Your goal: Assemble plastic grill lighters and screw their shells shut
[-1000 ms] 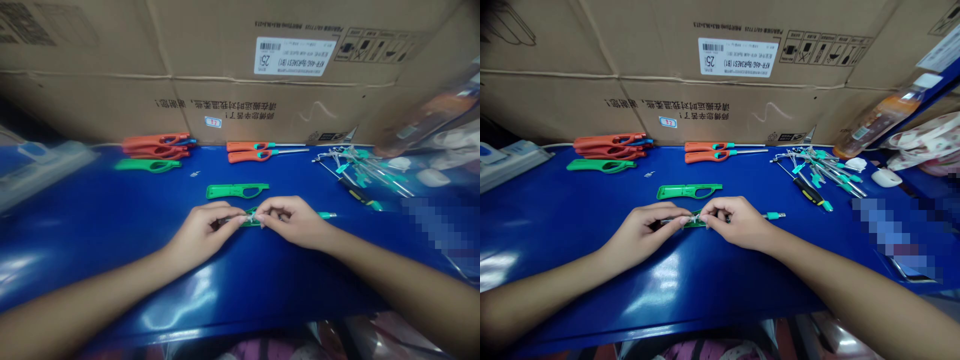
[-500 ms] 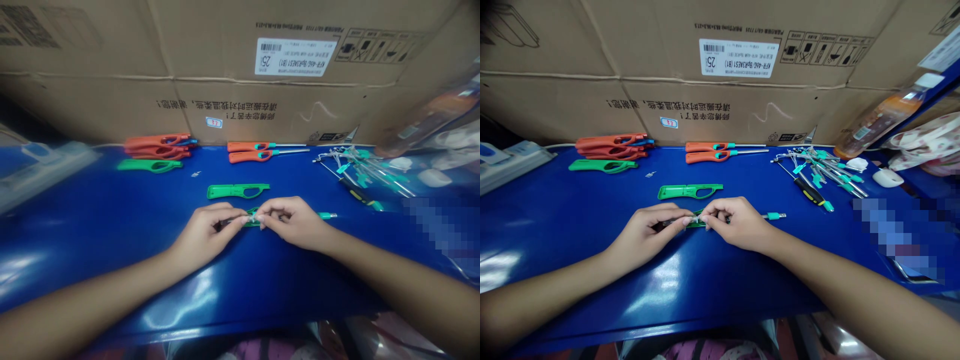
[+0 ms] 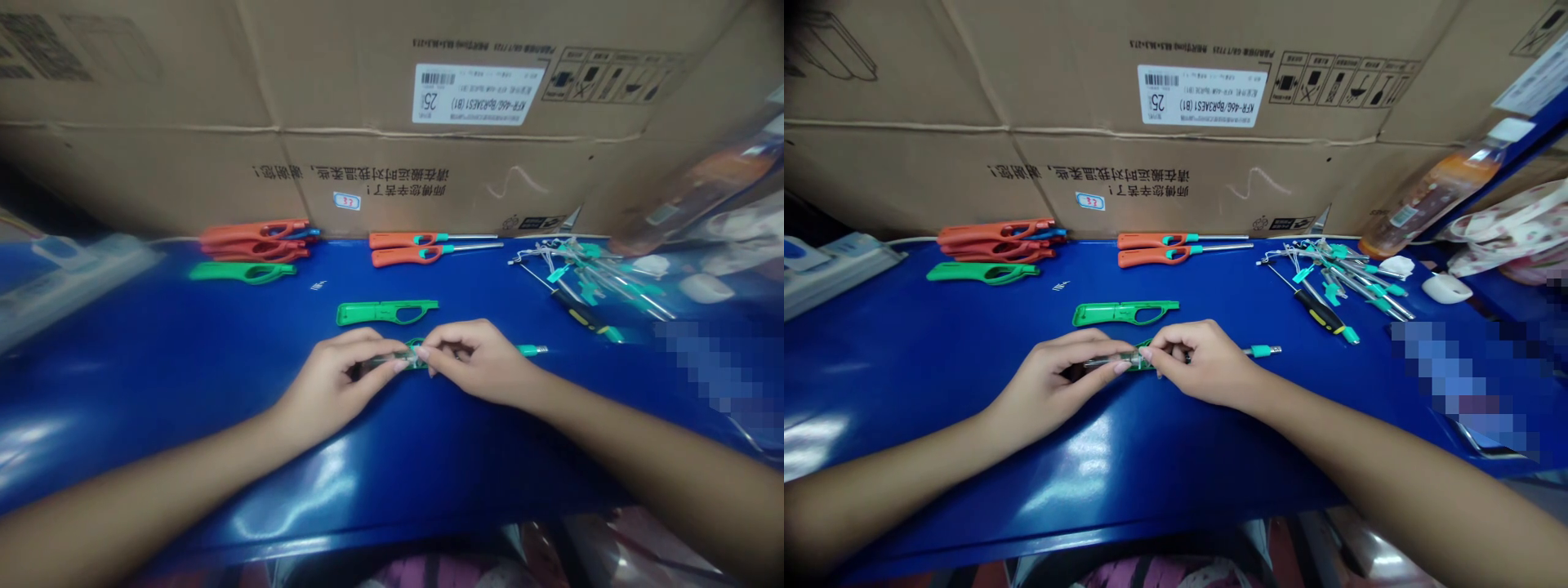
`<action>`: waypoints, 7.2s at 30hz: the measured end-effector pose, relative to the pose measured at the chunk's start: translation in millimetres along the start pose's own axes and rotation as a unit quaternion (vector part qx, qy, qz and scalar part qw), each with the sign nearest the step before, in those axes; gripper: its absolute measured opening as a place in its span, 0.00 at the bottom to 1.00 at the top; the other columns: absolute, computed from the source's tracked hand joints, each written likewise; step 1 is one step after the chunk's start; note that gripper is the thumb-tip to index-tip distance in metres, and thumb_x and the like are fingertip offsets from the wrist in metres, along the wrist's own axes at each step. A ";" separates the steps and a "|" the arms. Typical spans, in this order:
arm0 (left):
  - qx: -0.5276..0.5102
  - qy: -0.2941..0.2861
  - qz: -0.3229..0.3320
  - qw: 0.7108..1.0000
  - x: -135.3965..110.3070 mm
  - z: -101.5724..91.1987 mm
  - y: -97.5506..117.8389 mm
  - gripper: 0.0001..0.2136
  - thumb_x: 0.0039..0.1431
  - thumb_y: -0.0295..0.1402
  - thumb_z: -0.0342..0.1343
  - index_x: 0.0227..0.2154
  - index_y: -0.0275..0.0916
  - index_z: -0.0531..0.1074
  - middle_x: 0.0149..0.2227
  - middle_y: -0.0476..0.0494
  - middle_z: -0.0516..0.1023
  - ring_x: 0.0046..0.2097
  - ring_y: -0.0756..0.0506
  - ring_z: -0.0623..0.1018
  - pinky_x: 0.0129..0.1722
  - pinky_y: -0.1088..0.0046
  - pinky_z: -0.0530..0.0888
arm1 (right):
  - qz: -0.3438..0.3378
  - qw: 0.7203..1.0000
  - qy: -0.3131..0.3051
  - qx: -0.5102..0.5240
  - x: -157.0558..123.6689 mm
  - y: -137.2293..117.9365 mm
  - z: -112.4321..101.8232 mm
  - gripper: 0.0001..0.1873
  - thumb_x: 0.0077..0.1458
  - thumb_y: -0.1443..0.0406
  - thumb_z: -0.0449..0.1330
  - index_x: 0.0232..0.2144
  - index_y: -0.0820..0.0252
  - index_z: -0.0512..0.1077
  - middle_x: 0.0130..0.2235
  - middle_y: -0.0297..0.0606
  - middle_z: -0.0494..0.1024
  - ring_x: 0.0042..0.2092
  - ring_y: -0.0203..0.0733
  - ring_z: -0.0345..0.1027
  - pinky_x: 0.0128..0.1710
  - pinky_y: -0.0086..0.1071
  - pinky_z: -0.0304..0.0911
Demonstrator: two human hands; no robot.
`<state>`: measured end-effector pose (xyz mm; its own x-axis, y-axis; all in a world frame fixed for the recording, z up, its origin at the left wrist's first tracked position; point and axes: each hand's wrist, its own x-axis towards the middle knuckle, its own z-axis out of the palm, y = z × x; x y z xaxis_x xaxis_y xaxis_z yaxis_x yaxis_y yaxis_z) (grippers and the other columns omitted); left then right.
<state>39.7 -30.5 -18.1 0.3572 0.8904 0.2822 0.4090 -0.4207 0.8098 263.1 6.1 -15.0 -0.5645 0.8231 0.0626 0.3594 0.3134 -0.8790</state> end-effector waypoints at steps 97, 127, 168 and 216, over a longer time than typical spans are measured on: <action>0.125 -0.069 0.085 0.986 6.6 -25.6 -14.0 0.07 0.65 0.30 0.59 0.42 0.39 0.81 0.38 0.45 0.80 0.39 0.49 0.79 0.40 0.74 0.75 | -0.163 0.968 0.094 -0.168 -7.1 -5.4 -8.6 0.07 0.61 0.71 0.58 0.40 0.59 0.74 0.41 0.38 0.75 0.40 0.36 0.69 0.37 0.31 0.63; 0.151 -0.072 0.078 0.983 4.5 -28.2 -8.6 0.08 0.66 0.30 0.58 0.43 0.39 0.82 0.36 0.45 0.78 0.35 0.51 0.78 0.35 0.77 0.74 | -0.226 0.898 -0.067 -0.373 -6.6 -4.2 -21.7 0.20 0.66 0.65 0.55 0.59 0.54 0.71 0.59 0.49 0.69 0.57 0.52 0.64 0.54 0.49 0.64; 0.154 -0.076 0.107 0.979 3.0 -26.1 -12.5 0.09 0.65 0.32 0.59 0.45 0.38 0.79 0.39 0.43 0.79 0.39 0.48 0.79 0.38 0.75 0.77 | -0.230 0.938 0.008 -0.258 -5.8 0.8 -19.7 0.21 0.64 0.68 0.55 0.58 0.57 0.71 0.54 0.42 0.80 0.56 0.43 0.71 0.59 0.45 0.62; 0.104 -0.050 0.021 0.993 6.3 -20.4 -14.0 0.06 0.62 0.29 0.59 0.38 0.38 0.81 0.35 0.46 0.78 0.27 0.53 0.71 0.26 0.77 0.67 | -0.244 0.880 -0.102 -0.395 -21.8 -14.9 -7.3 0.21 0.69 0.66 0.50 0.61 0.64 0.67 0.54 0.39 0.80 0.64 0.44 0.64 0.68 0.51 0.46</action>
<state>19.0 -15.5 -17.2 0.4550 0.8537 0.2535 0.5523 -0.4938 0.6717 275.4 -13.0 0.2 -0.8879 0.4213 0.1846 0.3949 0.9040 -0.1635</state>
